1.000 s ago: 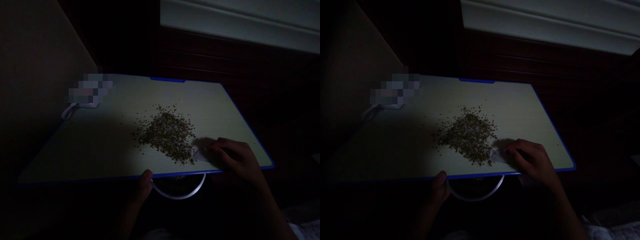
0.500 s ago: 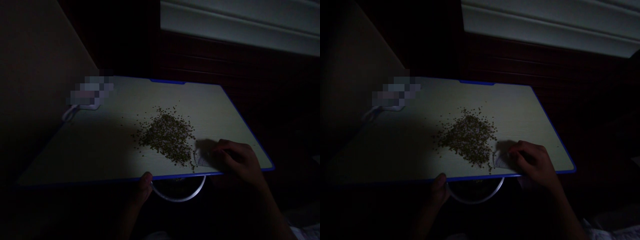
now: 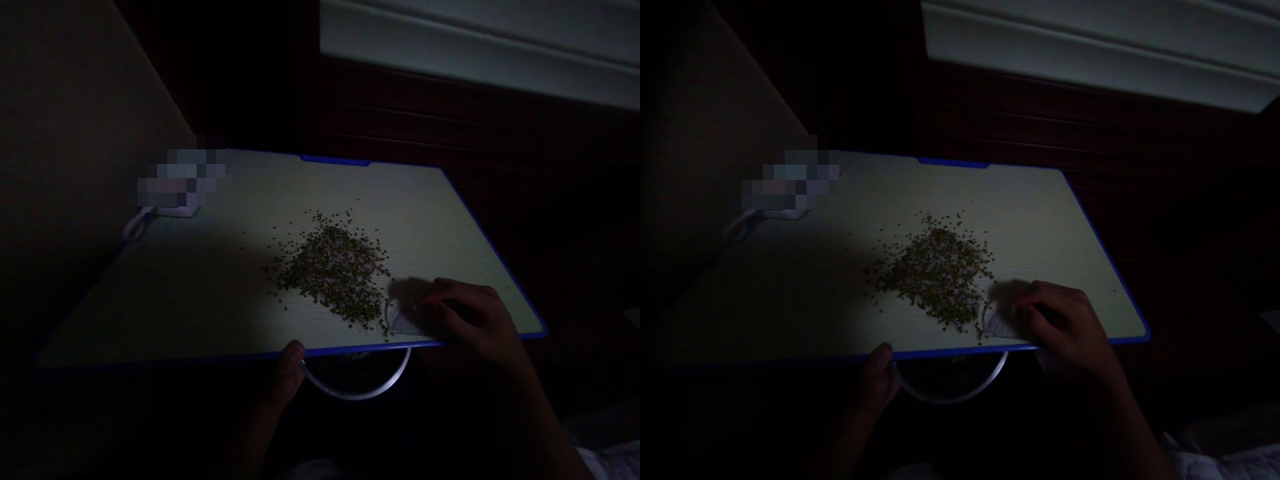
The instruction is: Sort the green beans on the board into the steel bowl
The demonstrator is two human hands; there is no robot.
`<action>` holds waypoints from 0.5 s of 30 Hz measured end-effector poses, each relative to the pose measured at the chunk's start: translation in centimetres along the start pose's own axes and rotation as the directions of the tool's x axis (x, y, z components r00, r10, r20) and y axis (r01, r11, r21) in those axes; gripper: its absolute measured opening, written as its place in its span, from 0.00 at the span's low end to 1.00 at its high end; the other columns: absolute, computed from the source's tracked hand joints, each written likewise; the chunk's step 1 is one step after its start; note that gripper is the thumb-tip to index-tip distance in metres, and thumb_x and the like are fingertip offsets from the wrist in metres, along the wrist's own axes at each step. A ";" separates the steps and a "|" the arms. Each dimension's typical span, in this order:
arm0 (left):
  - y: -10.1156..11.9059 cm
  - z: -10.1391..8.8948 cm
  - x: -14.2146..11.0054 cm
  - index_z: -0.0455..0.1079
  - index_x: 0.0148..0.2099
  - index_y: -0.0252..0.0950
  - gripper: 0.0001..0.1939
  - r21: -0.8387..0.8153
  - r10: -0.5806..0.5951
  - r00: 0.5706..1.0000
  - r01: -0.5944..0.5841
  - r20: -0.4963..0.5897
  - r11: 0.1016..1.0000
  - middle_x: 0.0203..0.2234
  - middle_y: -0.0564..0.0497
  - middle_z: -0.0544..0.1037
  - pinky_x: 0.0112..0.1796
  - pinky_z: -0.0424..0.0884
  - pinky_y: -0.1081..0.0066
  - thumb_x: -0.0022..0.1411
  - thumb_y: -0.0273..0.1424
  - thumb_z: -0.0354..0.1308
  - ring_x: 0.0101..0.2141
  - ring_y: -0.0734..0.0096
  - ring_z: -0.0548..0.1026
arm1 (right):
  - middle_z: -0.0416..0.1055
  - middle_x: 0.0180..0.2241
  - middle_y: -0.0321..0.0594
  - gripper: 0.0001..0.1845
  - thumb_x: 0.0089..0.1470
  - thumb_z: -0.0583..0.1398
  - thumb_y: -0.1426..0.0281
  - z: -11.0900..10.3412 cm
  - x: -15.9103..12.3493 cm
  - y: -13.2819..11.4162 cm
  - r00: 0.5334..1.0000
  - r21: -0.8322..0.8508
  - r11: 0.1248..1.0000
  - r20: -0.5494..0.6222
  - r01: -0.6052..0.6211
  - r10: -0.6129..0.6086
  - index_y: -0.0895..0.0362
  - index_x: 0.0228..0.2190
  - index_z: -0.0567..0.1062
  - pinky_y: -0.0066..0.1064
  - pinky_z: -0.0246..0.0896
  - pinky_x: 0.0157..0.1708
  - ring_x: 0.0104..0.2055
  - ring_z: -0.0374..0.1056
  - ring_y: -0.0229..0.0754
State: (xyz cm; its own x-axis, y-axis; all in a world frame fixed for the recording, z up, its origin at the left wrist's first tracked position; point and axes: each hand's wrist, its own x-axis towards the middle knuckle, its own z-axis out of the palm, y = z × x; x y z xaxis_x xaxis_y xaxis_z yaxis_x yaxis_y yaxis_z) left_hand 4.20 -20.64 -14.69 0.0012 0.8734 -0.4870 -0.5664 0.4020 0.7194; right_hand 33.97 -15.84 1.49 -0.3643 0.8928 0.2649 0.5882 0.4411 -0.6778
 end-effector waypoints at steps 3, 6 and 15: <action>0.0 0.0 0.0 0.63 0.18 0.41 0.22 0.005 -0.027 0.999 0.027 0.021 1.000 0.14 0.54 0.67 0.29 0.73 0.59 0.35 0.49 0.68 0.20 0.65 0.67 | 0.78 0.32 0.38 0.07 0.60 0.58 0.71 -0.1 0.0 0.1 0.999 0.006 1.000 0.027 0.021 -0.021 0.54 0.35 0.77 0.29 0.64 0.32 0.33 0.73 0.39; 0.1 0.0 0.0 0.62 0.18 0.41 0.23 0.009 -0.031 0.999 0.031 0.026 0.999 0.13 0.54 0.67 0.30 0.74 0.58 0.35 0.51 0.68 0.19 0.65 0.68 | 0.77 0.31 0.37 0.07 0.60 0.58 0.72 -0.1 0.0 0.1 0.999 0.005 0.999 0.031 0.040 -0.040 0.54 0.34 0.77 0.29 0.64 0.31 0.32 0.73 0.38; 0.8 1.1 -0.2 0.62 0.16 0.43 0.21 0.021 -0.002 1.000 0.001 0.015 1.000 0.11 0.53 0.65 0.34 0.74 0.52 0.33 0.50 0.67 0.23 0.56 0.72 | 0.76 0.30 0.38 0.07 0.60 0.58 0.72 0.0 0.1 0.1 0.995 0.032 0.995 0.037 0.090 -0.091 0.54 0.34 0.78 0.29 0.64 0.30 0.31 0.72 0.39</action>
State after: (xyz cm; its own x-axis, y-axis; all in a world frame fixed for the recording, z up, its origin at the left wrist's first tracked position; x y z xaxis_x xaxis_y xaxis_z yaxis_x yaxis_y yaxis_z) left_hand 4.66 -20.18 -13.42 0.0144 0.8767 -0.4809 -0.5492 0.4088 0.7289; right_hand 34.03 -15.71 1.47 -0.4431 0.8447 0.3001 0.5299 0.5168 -0.6724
